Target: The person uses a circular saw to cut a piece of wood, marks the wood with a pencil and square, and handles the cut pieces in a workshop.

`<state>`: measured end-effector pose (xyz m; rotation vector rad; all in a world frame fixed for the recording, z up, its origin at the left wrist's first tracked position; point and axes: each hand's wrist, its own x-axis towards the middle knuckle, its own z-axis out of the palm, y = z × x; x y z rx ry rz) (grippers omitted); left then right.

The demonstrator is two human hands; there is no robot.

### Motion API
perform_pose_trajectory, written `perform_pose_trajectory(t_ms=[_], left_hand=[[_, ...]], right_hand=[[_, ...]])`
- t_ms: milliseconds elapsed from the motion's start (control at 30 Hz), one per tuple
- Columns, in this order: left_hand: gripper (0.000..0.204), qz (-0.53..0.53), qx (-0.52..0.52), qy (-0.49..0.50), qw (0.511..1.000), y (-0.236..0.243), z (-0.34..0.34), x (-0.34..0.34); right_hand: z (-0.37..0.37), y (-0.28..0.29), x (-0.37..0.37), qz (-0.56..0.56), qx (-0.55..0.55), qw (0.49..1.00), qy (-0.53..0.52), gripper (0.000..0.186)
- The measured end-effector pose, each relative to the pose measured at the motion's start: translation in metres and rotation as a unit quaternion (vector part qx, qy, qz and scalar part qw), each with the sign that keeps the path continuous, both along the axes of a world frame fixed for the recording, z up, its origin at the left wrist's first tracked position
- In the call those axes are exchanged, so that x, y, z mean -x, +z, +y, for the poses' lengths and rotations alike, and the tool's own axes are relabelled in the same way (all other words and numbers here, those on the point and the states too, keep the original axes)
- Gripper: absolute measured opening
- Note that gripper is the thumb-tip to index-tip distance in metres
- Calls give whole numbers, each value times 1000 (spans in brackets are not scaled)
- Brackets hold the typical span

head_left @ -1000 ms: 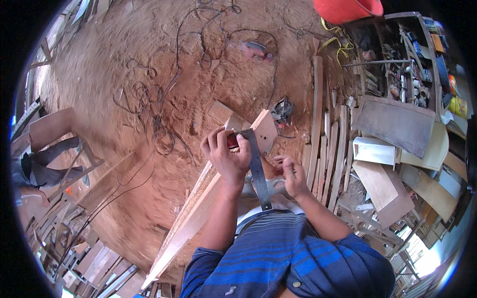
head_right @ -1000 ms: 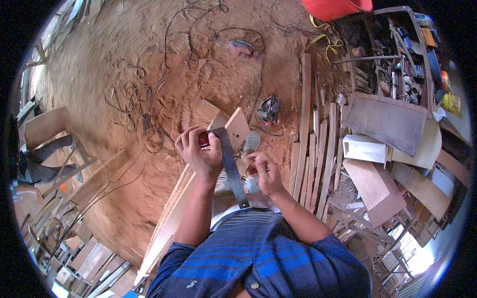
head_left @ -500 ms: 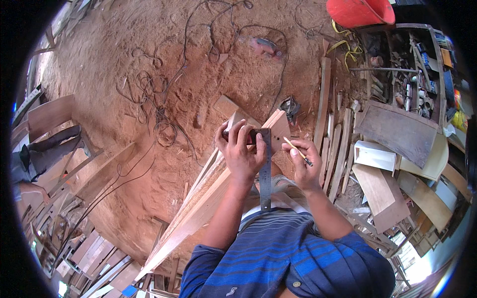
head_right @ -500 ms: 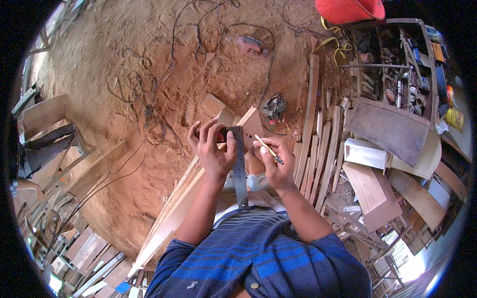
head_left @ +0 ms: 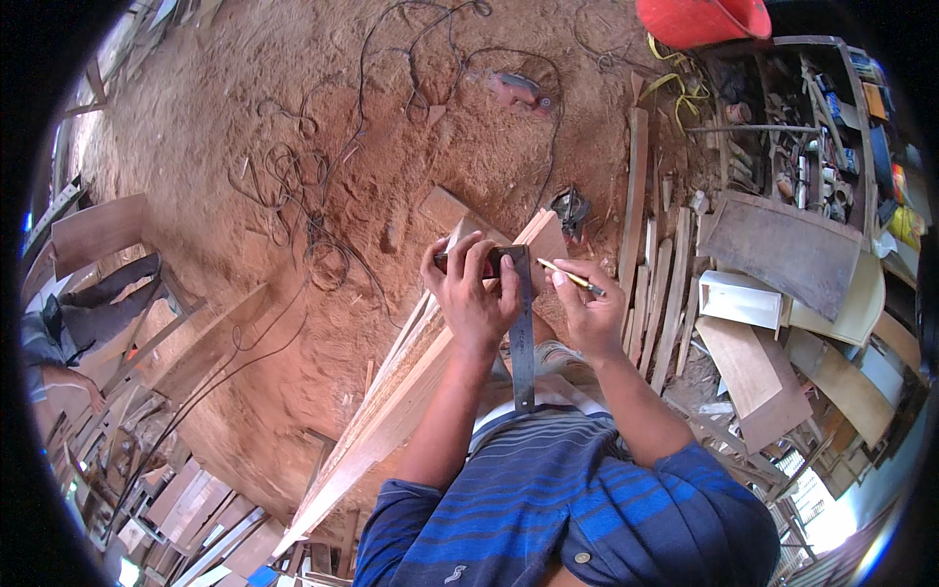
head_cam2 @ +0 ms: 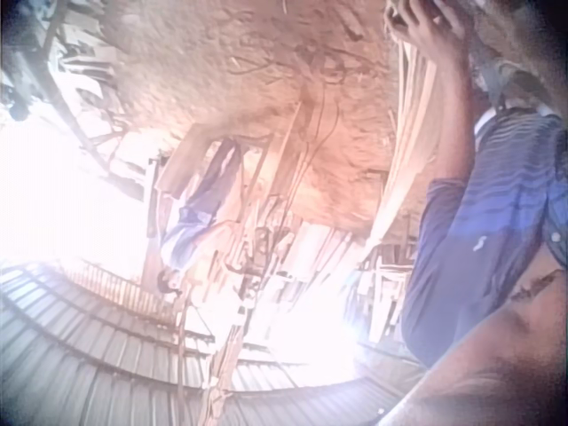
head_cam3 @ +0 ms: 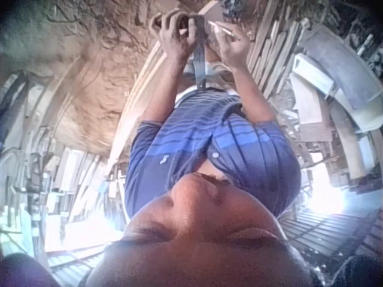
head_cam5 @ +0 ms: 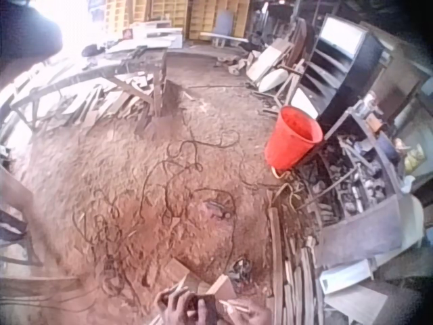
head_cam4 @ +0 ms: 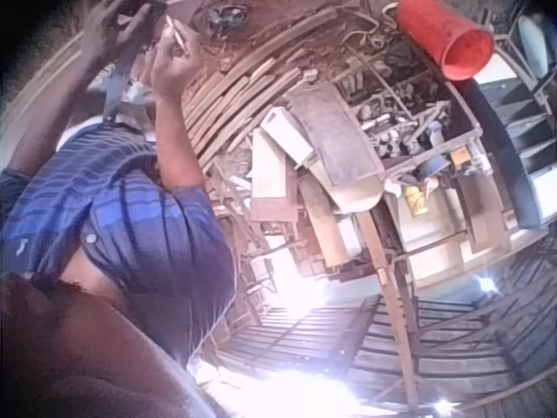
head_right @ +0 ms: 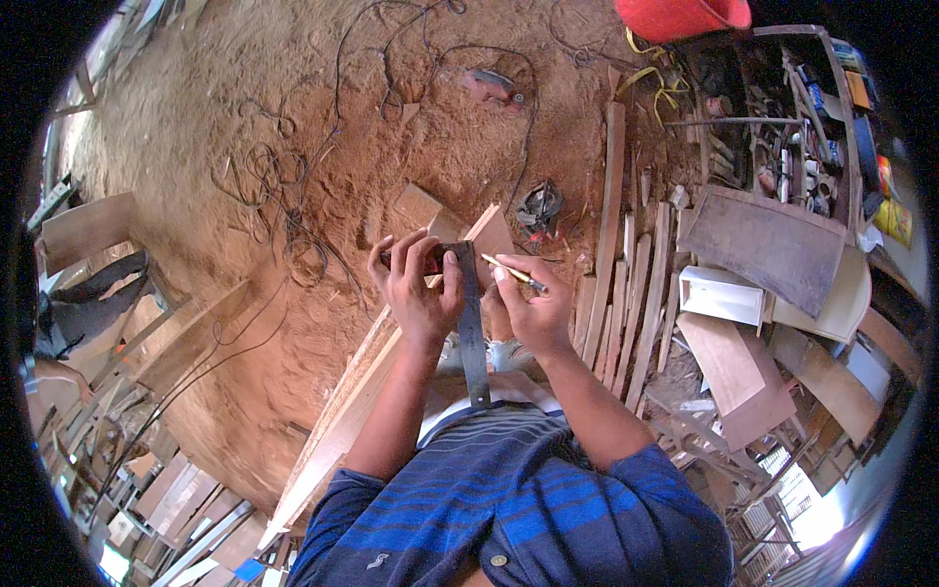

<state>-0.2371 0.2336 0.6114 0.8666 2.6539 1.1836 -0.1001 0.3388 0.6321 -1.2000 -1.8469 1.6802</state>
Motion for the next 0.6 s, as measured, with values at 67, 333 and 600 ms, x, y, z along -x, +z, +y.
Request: perform_pose_trajectory(t_ms=[67, 333, 600], left_hand=[[22, 9, -3, 2, 1000, 0, -1, 0], [23, 19, -9, -11, 1000, 1, 0, 1], [23, 36, -4, -15, 999, 0, 0, 1]], right_hand=[[3, 8, 5, -12, -101, 994, 38, 18], [6, 1, 15, -6, -315, 939, 140, 32], [-7, 7, 8, -26, -321, 930, 175, 31]])
